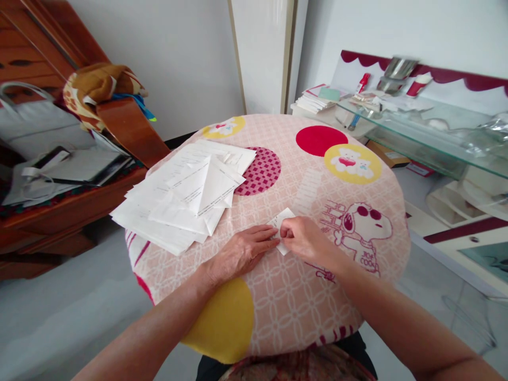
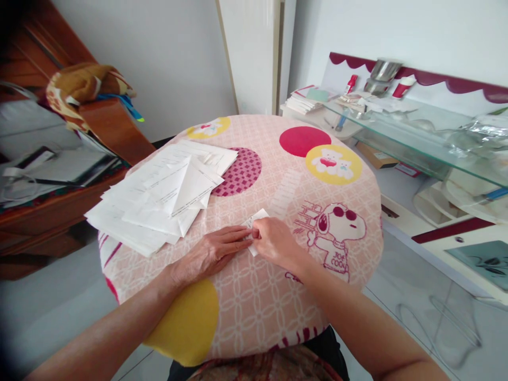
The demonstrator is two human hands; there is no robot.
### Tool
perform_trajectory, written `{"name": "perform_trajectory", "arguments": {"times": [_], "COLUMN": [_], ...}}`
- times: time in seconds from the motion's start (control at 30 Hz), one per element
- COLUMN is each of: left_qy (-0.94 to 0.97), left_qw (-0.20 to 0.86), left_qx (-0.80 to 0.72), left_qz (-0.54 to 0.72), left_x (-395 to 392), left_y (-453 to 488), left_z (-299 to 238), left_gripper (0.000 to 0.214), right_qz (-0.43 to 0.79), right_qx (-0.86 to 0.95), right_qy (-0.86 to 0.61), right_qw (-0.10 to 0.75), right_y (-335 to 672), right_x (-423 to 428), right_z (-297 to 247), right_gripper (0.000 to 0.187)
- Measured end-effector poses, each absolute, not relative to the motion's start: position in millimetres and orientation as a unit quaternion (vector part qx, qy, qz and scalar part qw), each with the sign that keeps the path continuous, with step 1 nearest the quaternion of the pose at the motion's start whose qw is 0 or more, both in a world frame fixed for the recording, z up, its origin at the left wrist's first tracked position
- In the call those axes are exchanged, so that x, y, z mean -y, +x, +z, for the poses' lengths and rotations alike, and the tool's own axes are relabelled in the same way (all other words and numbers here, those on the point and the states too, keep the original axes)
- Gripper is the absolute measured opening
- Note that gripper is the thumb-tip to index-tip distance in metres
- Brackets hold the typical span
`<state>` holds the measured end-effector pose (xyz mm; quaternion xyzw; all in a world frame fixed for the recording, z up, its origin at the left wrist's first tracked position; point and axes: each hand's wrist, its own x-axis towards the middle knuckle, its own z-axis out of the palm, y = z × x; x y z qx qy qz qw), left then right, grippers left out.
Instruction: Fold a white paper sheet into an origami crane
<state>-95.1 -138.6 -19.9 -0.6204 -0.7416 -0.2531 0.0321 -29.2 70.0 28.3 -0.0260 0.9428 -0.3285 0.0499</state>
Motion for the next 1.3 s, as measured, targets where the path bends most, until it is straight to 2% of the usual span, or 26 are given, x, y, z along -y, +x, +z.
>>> {"name": "perform_trajectory", "arguments": {"times": [0.23,0.4,0.5,0.6,0.73,0.9,1.03,1.1,1.17,1.3], "left_qy": [-0.631,-0.627,-0.621,-0.613,-0.607,-0.598,-0.618,-0.633,-0.643,-0.640], "left_qw": [0.051,0.054,0.053,0.051,0.061,0.080,0.085,0.083,0.083,0.087], "left_qx": [0.740,0.739,0.742,0.745,0.743,0.745,0.733,0.723,0.716,0.719], "left_qz": [-0.226,-0.241,-0.246,-0.257,-0.275,-0.285,-0.271,-0.263,-0.260,-0.256], "left_x": [140,139,139,138,137,131,123,119,116,113], "left_y": [-95,-96,-95,-94,-91,-90,-92,-94,-94,-89], "left_z": [-21,-22,-20,-17,-16,-15,-11,-10,-10,-8], "left_gripper": [0.035,0.035,0.034,0.034,0.033,0.023,0.022,0.024,0.025,0.025], "right_qz": [-0.314,-0.363,-0.383,-0.396,-0.433,-0.531,-0.528,-0.508,-0.482,-0.360], "right_qx": [-0.946,-0.918,-0.918,-0.918,-0.899,-0.840,-0.836,-0.846,-0.862,-0.932], "right_qy": [0.042,0.113,0.092,0.035,0.060,0.084,0.106,0.103,0.081,0.025], "right_qw": [0.074,0.116,0.041,-0.004,0.026,0.074,0.107,0.128,0.135,0.023], "right_y": [-31,-23,-30,-44,-60,-52,-27,-14,-3,9], "right_x": [-96,-135,-136,-121,-106,-109,-112,-112,-111,-107], "right_z": [23,28,26,19,13,19,24,24,24,24], "right_gripper": [0.013,0.012,0.009,0.025,0.039,0.068,0.077,0.076,0.066,0.051]}}
